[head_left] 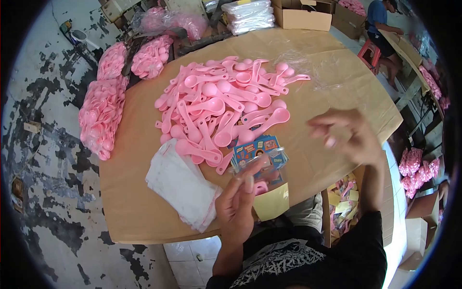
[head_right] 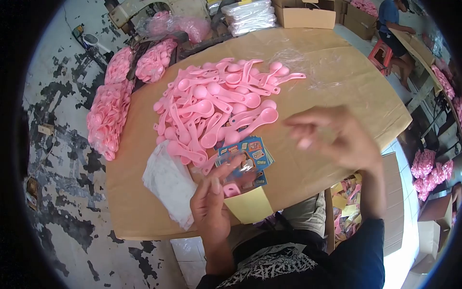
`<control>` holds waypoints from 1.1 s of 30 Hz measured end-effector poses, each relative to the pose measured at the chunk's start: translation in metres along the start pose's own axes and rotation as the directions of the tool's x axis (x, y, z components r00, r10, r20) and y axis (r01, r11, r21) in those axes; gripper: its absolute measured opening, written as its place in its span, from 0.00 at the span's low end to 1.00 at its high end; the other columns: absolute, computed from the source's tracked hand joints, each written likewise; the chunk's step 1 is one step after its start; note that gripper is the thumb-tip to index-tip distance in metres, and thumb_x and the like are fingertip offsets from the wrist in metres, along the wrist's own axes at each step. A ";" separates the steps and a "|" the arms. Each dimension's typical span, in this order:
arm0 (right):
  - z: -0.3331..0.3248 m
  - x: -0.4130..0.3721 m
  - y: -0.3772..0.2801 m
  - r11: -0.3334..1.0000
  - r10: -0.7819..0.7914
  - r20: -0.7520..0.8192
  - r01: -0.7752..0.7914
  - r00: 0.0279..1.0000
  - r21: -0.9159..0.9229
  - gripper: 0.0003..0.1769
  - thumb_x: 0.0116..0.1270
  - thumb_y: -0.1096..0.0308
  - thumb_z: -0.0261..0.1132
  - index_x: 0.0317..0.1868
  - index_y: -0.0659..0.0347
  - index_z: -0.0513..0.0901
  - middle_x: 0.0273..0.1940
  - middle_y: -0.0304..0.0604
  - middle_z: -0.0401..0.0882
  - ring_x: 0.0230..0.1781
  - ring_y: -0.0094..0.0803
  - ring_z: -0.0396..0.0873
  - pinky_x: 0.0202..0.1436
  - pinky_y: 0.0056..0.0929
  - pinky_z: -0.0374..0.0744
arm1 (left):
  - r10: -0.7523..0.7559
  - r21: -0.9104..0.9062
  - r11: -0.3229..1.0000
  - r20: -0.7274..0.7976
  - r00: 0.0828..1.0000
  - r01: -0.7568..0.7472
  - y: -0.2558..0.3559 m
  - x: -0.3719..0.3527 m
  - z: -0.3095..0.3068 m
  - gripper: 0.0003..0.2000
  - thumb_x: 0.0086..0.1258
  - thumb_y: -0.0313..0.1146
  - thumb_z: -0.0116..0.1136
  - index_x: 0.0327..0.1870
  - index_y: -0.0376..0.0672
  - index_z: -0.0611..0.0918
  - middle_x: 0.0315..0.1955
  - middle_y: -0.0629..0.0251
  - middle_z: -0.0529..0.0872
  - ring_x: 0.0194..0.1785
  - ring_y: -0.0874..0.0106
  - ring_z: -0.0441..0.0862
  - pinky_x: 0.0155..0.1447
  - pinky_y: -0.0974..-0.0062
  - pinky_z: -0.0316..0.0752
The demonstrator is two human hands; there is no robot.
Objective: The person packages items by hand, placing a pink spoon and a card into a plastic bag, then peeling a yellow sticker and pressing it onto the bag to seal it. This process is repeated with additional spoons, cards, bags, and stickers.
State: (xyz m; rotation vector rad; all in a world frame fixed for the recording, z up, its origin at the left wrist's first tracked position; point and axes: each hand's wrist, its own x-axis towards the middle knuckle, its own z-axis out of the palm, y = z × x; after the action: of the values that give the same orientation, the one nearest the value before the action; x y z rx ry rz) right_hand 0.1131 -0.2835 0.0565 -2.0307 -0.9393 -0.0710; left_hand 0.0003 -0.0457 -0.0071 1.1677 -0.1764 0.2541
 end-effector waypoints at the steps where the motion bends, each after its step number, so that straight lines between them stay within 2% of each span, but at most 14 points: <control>1: 0.018 0.005 -0.008 0.994 -0.073 -0.009 0.072 0.997 -0.080 0.15 0.65 0.67 0.64 0.48 0.67 0.82 0.41 0.48 0.85 0.43 0.34 0.83 0.49 0.32 0.78 | -0.011 0.018 1.000 -0.005 1.000 0.011 0.000 0.000 0.002 0.17 0.79 0.30 0.42 0.62 0.30 0.71 0.59 0.47 0.76 0.54 0.54 0.81 0.56 0.62 0.80; 5: -0.015 0.008 0.004 0.997 -0.063 0.202 0.052 0.977 0.062 0.19 0.66 0.65 0.64 0.53 0.67 0.80 0.44 0.49 0.85 0.45 0.38 0.82 0.54 0.36 0.76 | 0.022 -0.012 1.000 0.034 0.999 -0.022 -0.002 -0.002 -0.002 0.17 0.79 0.30 0.42 0.62 0.31 0.72 0.60 0.48 0.76 0.55 0.56 0.81 0.56 0.62 0.79; 6: -0.020 0.008 0.031 0.930 0.001 -0.066 -0.025 0.998 -0.368 0.21 0.66 0.63 0.64 0.55 0.67 0.78 0.43 0.49 0.85 0.45 0.38 0.82 0.54 0.36 0.76 | 0.015 0.009 1.000 0.041 0.999 -0.015 -0.001 -0.004 -0.006 0.17 0.79 0.30 0.42 0.62 0.31 0.72 0.60 0.48 0.76 0.54 0.56 0.81 0.56 0.62 0.79; 7: -0.020 0.007 0.052 0.689 -0.055 -0.331 -0.205 0.942 -0.696 0.23 0.66 0.61 0.65 0.58 0.66 0.77 0.43 0.49 0.85 0.44 0.38 0.82 0.53 0.35 0.76 | 0.011 0.028 1.000 0.050 0.999 -0.012 0.001 -0.005 -0.009 0.17 0.79 0.31 0.42 0.63 0.32 0.72 0.60 0.48 0.76 0.54 0.56 0.81 0.56 0.62 0.79; 9: -0.029 -0.003 0.035 0.964 0.149 -0.393 -0.221 0.907 -0.146 0.26 0.65 0.59 0.66 0.59 0.67 0.76 0.42 0.49 0.84 0.44 0.35 0.82 0.51 0.34 0.77 | 0.004 0.083 0.997 0.047 0.999 -0.008 0.003 -0.010 -0.014 0.18 0.78 0.32 0.42 0.61 0.29 0.72 0.57 0.43 0.77 0.51 0.51 0.82 0.54 0.59 0.80; 11: -0.041 -0.013 0.013 0.970 0.203 -0.310 -0.146 0.929 0.196 0.28 0.64 0.57 0.67 0.59 0.67 0.76 0.42 0.49 0.84 0.43 0.34 0.82 0.48 0.32 0.78 | 0.057 0.079 0.995 0.038 0.998 -0.060 0.002 -0.005 -0.013 0.18 0.77 0.32 0.42 0.60 0.29 0.72 0.56 0.38 0.77 0.49 0.48 0.83 0.52 0.54 0.80; 12: -0.043 -0.027 0.002 0.961 0.184 -0.253 -0.119 0.950 0.251 0.29 0.63 0.56 0.67 0.59 0.68 0.76 0.42 0.49 0.84 0.42 0.33 0.82 0.47 0.31 0.78 | 0.030 0.044 0.999 0.041 0.999 -0.032 0.004 -0.007 -0.012 0.18 0.78 0.32 0.43 0.61 0.30 0.73 0.57 0.42 0.77 0.51 0.51 0.82 0.53 0.58 0.79; 14: -0.037 -0.039 -0.005 0.974 0.100 -0.192 -0.057 0.976 0.220 0.30 0.62 0.54 0.69 0.57 0.68 0.77 0.42 0.49 0.84 0.41 0.32 0.83 0.46 0.29 0.79 | -0.005 -0.027 1.000 0.071 0.997 0.007 0.009 -0.004 -0.008 0.17 0.78 0.32 0.44 0.62 0.33 0.74 0.59 0.49 0.77 0.56 0.57 0.80 0.55 0.66 0.78; 16: -0.019 -0.030 -0.007 0.999 -0.030 -0.150 0.036 0.988 0.035 0.31 0.60 0.53 0.70 0.56 0.69 0.78 0.41 0.49 0.84 0.39 0.32 0.83 0.45 0.28 0.79 | 0.006 -0.011 1.000 0.091 0.996 -0.005 0.006 0.001 -0.003 0.18 0.78 0.33 0.44 0.63 0.33 0.73 0.61 0.50 0.76 0.57 0.58 0.79 0.58 0.66 0.75; 20: 0.047 -0.011 -0.032 0.986 -0.038 0.142 0.013 0.989 0.168 0.23 0.57 0.62 0.74 0.50 0.64 0.83 0.39 0.45 0.85 0.38 0.31 0.84 0.42 0.28 0.81 | -0.029 0.090 0.996 0.048 0.998 0.024 -0.002 0.004 0.005 0.18 0.79 0.32 0.44 0.64 0.33 0.72 0.63 0.51 0.73 0.62 0.61 0.74 0.65 0.67 0.68; 21: 0.056 -0.008 -0.029 0.979 -0.048 0.122 0.022 0.991 0.204 0.19 0.58 0.65 0.73 0.49 0.64 0.83 0.38 0.45 0.86 0.37 0.31 0.85 0.41 0.27 0.81 | -0.018 0.150 0.989 0.041 0.999 0.011 -0.004 0.004 0.004 0.18 0.79 0.32 0.43 0.65 0.33 0.72 0.63 0.51 0.73 0.64 0.62 0.73 0.67 0.67 0.66; 24: 0.074 0.004 -0.023 0.951 -0.063 0.061 0.041 0.996 0.308 0.11 0.61 0.72 0.70 0.44 0.64 0.85 0.35 0.45 0.86 0.34 0.30 0.85 0.38 0.25 0.81 | -0.118 -0.172 0.977 0.035 0.992 0.123 0.006 0.008 0.009 0.18 0.77 0.30 0.46 0.64 0.31 0.72 0.62 0.51 0.73 0.66 0.65 0.70 0.70 0.68 0.61; 29: 0.086 0.013 -0.017 0.928 -0.113 0.007 0.103 0.994 0.359 0.10 0.61 0.74 0.70 0.44 0.63 0.86 0.34 0.45 0.87 0.33 0.29 0.85 0.35 0.24 0.80 | -0.088 -0.035 0.996 -0.030 0.996 0.087 -0.009 -0.003 -0.012 0.16 0.77 0.27 0.46 0.62 0.30 0.73 0.59 0.49 0.77 0.63 0.66 0.74 0.68 0.71 0.66; 33: 0.076 0.013 -0.023 0.941 -0.115 0.143 0.061 0.983 0.334 0.10 0.60 0.76 0.70 0.43 0.63 0.86 0.34 0.45 0.87 0.33 0.28 0.85 0.36 0.24 0.79 | -0.053 0.051 0.997 -0.060 0.997 0.057 -0.002 -0.003 -0.008 0.16 0.77 0.27 0.46 0.61 0.29 0.74 0.59 0.50 0.77 0.62 0.67 0.75 0.65 0.73 0.70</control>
State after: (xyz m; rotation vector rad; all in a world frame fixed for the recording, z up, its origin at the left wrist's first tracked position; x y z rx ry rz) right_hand 0.0867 -0.2127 0.0304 -1.7032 -1.0660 0.1924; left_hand -0.0015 -0.0398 -0.0126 1.2136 -0.0862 0.2454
